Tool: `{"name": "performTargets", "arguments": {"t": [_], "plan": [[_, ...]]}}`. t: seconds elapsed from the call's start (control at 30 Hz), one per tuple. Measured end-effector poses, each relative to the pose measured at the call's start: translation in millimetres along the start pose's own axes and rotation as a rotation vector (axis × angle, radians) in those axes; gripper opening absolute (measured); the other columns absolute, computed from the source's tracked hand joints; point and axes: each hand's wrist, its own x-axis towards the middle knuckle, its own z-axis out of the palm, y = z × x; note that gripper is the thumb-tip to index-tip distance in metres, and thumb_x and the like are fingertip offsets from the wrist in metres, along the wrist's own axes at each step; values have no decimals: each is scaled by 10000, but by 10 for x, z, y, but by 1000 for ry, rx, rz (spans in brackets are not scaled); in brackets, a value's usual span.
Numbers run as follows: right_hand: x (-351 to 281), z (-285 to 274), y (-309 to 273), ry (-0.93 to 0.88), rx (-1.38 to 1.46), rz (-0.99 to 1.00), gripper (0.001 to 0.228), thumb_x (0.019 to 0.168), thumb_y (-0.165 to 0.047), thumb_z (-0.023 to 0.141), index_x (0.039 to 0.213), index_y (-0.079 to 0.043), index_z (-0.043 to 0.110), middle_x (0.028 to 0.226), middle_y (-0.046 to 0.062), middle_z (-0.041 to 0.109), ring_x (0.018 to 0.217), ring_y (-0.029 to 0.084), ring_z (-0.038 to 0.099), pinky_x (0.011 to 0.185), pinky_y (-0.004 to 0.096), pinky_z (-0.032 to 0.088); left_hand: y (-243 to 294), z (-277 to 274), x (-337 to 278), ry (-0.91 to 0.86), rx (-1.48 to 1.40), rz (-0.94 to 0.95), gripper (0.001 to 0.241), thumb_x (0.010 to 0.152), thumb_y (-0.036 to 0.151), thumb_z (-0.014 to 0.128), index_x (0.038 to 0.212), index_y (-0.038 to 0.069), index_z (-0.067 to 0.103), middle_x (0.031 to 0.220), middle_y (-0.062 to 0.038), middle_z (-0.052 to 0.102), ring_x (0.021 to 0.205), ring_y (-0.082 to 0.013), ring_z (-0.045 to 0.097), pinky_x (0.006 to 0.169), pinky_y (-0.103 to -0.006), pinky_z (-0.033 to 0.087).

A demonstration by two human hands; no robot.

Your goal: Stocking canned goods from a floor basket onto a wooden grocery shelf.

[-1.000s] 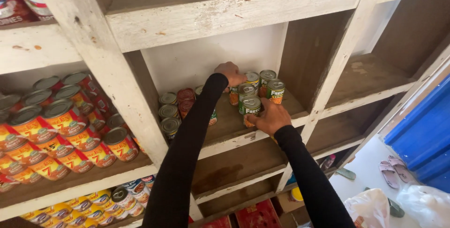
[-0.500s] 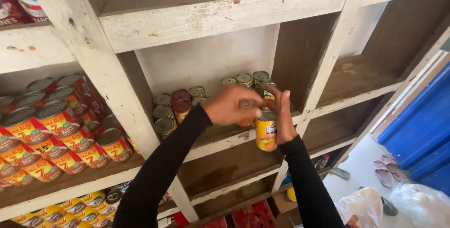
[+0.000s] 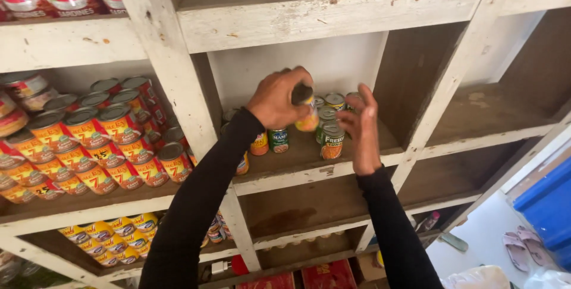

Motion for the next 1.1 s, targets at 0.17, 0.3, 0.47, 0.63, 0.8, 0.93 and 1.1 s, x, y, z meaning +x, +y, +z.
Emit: {"name": "performTargets", "arguments": {"t": [0.17, 0.3, 0.47, 0.63, 0.8, 0.93, 1.1], "plan": [[-416, -246, 347, 138, -150, 4, 648, 1032, -472, 508, 1535, -80, 396, 1323, 113, 597, 1092, 177, 600, 954, 342, 501, -652, 374, 214, 157, 126, -40, 547, 689, 183, 825, 1200, 108, 646, 1084, -153, 684, 1013, -384, 638, 865, -472, 524], [-634, -354, 455, 179, -434, -147, 510, 987, -252, 691, 1422, -36, 535, 1263, 119, 632, 1121, 211, 612, 979, 350, 498, -1044, 692, 394, 75, 167, -140, 534, 652, 154, 823, 1170, 126, 695, 1113, -143, 692, 1041, -372, 646, 903, -462, 531], [-703, -456, 490, 136, -848, -206, 508, 896, -275, 763, 1317, -29, 620, 1179, 169, 647, 1088, 329, 641, 922, 424, 515, -1326, 863, 531, -15, 233, -191, 529, 624, 165, 843, 1137, 121, 722, 1117, -154, 686, 1060, -371, 648, 915, -456, 529], [-740, -467, 701, 91, -1098, -190, 523, 842, -331, 800, 1252, -37, 662, 1082, 180, 641, 1036, 386, 617, 905, 484, 485, -1597, 1030, 589, -107, 243, -218, 518, 611, 178, 835, 1117, 127, 740, 1115, -133, 729, 1059, -339, 691, 920, -430, 555], [-789, -475, 778, 94, -1174, -312, 448, 849, -337, 797, 1149, -27, 679, 1105, 161, 638, 1060, 384, 593, 950, 495, 459, -1869, 1332, 637, -222, 270, -159, 429, 671, 108, 751, 1099, 99, 716, 1091, -158, 729, 1055, -367, 682, 895, -455, 552], [-804, -486, 748, 85, -1152, -342, 414, 869, -328, 787, 1129, -22, 684, 1137, 150, 638, 1090, 377, 596, 990, 496, 461, -1986, 1463, 650, -239, 258, -131, 396, 710, 106, 713, 1105, 84, 700, 1091, -169, 729, 1065, -371, 685, 901, -453, 557], [-816, -471, 736, 76, -1154, -337, 413, 864, -307, 784, 1133, -9, 687, 1160, 160, 631, 1102, 384, 592, 1022, 503, 449, -1934, 1403, 623, -298, 237, -206, 365, 796, 189, 720, 1137, 62, 685, 1139, -196, 714, 1105, -372, 672, 925, -452, 542]]}}
